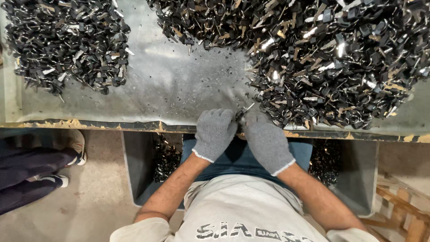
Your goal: The person sits at a workbench covered with piles of small black metal components and picks them up one at a time, turning each piece over in their gloved hands before dropping it into a bin below the bench. The sorting and handling of individual pieces continues throughout the episode.
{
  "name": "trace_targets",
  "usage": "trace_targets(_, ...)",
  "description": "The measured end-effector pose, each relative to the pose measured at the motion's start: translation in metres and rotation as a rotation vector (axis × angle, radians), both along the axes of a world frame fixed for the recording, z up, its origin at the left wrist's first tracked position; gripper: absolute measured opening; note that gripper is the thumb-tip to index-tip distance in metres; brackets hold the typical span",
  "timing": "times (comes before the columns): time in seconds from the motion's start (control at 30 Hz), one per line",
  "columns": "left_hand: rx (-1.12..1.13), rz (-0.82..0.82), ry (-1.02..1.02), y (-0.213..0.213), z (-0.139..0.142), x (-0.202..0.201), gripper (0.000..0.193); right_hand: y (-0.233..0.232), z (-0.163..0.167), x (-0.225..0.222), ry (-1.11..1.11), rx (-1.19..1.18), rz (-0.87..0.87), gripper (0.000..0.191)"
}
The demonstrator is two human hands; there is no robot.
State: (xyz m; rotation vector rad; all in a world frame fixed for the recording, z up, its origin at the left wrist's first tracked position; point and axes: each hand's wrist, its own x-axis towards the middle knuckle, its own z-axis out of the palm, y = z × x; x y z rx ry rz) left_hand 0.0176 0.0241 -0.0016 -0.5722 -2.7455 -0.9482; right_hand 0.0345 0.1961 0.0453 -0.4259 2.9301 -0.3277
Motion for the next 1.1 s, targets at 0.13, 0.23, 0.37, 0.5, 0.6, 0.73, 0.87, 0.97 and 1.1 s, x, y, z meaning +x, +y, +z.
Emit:
trace_targets(0.13, 0.019, -0.024, -0.03, 0.0, 0.001, 0.003, 0.019, 0.001, 0.001, -0.009, -0.206, -0.17, -0.041, 0.034)
trace_targets(0.23, 0.003, -0.017, -0.046, 0.0, 0.003, 0.001, 0.016, 0.006, -0.003, -0.012, -0.29, -0.225, -0.112, 0.039)
trace_targets(0.37, 0.005, -0.027, -0.042, 0.0, 0.006, -0.004, 0.017, 0.002, -0.013, -0.01, -0.007, -0.157, -0.039, 0.033)
trace_targets(0.5, 0.049, -0.056, -0.06, -0.002, 0.009, -0.009, 0.011, 0.0, -0.015, -0.005, -0.077, -0.016, -0.014, 0.026)
trace_targets(0.6, 0.014, -0.077, -0.061, -0.002, 0.01, -0.011, 0.01, 0.005, -0.011, -0.004, -0.115, -0.068, -0.052, 0.027)
trace_targets(0.73, -0.033, -0.086, -0.002, -0.002, 0.008, -0.013, 0.015, 0.016, -0.008, -0.006, -0.165, -0.338, -0.111, 0.035)
trace_targets(0.87, -0.166, -0.043, -0.045, -0.002, 0.007, -0.005, 0.014, 0.025, -0.01, -0.002, -0.179, -0.288, -0.101, 0.028)
trace_targets(0.97, -0.202, 0.003, 0.007, 0.002, 0.011, 0.0, 0.02, 0.027, -0.011, 0.003, -0.272, -0.19, -0.08, 0.033)
trace_targets(1.1, -0.139, 0.046, 0.082, 0.008, 0.019, -0.006, 0.032, 0.028, -0.01, 0.003, -0.239, -0.168, 0.09, 0.03)
